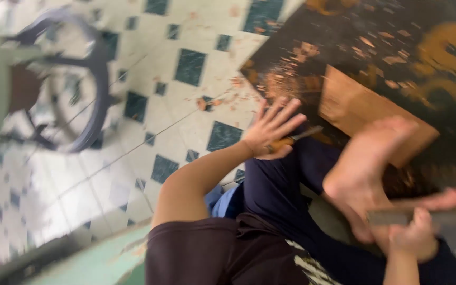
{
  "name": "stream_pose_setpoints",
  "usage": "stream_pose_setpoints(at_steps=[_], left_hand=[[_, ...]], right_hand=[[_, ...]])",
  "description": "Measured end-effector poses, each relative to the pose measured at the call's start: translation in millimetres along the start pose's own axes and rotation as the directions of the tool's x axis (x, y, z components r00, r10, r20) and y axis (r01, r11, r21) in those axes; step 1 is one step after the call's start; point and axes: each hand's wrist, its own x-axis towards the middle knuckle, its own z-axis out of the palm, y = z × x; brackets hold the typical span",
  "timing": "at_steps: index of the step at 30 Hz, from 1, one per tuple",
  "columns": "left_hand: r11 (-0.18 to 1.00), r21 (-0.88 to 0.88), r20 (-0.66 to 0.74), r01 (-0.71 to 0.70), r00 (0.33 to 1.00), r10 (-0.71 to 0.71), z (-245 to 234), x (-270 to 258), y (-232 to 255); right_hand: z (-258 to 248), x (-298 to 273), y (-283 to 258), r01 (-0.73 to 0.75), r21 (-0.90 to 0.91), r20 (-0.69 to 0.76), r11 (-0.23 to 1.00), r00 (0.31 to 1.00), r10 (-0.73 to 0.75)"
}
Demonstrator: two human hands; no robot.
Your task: A person sitting on the floor uses a hammer and chisel to carve a piece of wood held by their feet.
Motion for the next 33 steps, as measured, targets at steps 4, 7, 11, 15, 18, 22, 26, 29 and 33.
stream_pose_setpoints(at_steps=[4, 7, 11, 15, 18, 22, 26, 29, 33], left_hand=[[0.879, -0.468, -0.351, -0.093, 0.932, -0.088, 11.3, -2.5, 4.7], [0.867, -0.482, -0.399, -0.13, 0.913, -0.084, 16.2, 10.9, -2.8], [0.86, -0.5, -0.407, -0.101, 0.904, -0.131, 39.5, 9.7, 0.9], [0.854, -0.515, -0.355, -0.068, 0.924, -0.141, 42.4, 10.6, -1.4], [0.859, -0.51, -0.384, -0.041, 0.905, -0.184, 36.3, 2.2, 2.1], [0.865, -0.5, -0.394, -0.041, 0.9, -0.185, 35.3, 5.9, 1.7], [0.863, -0.504, -0.421, -0.03, 0.881, -0.215, 38.7, 5.2, 1.8], [0.869, -0.494, -0.426, -0.029, 0.879, -0.213, 42.7, 4.1, 3.3], [0.883, -0.47, -0.4, -0.001, 0.891, -0.212, 42.9, 4.4, 5.1]], right_hand=[[-46.0, 64.0, -131.9, -0.338, 0.358, 0.185, 0.87, 0.94, 0.288], [-113.8, 109.4, -201.5, -0.304, 0.764, 0.207, 0.569, 0.951, 0.23], [-107.6, 114.0, -200.8, -0.249, 0.938, 0.218, 0.24, 0.964, 0.15], [-122.9, 125.6, -194.5, -0.224, 0.963, 0.207, 0.15, 0.971, 0.119], [-150.0, 131.9, -204.5, -0.231, 0.973, 0.231, -0.007, 0.972, 0.037], [-182.9, 149.1, -212.3, -0.01, 0.485, 0.374, -0.874, 0.906, 0.197], [-197.7, 159.8, -192.5, -0.118, 0.411, 0.431, -0.904, 0.899, 0.078], [-200.4, 157.0, -171.5, -0.142, 0.477, 0.529, -0.868, 0.834, 0.154], [-157.4, 145.3, -143.4, -0.448, 0.894, 0.449, -0.023, 0.89, 0.077]])
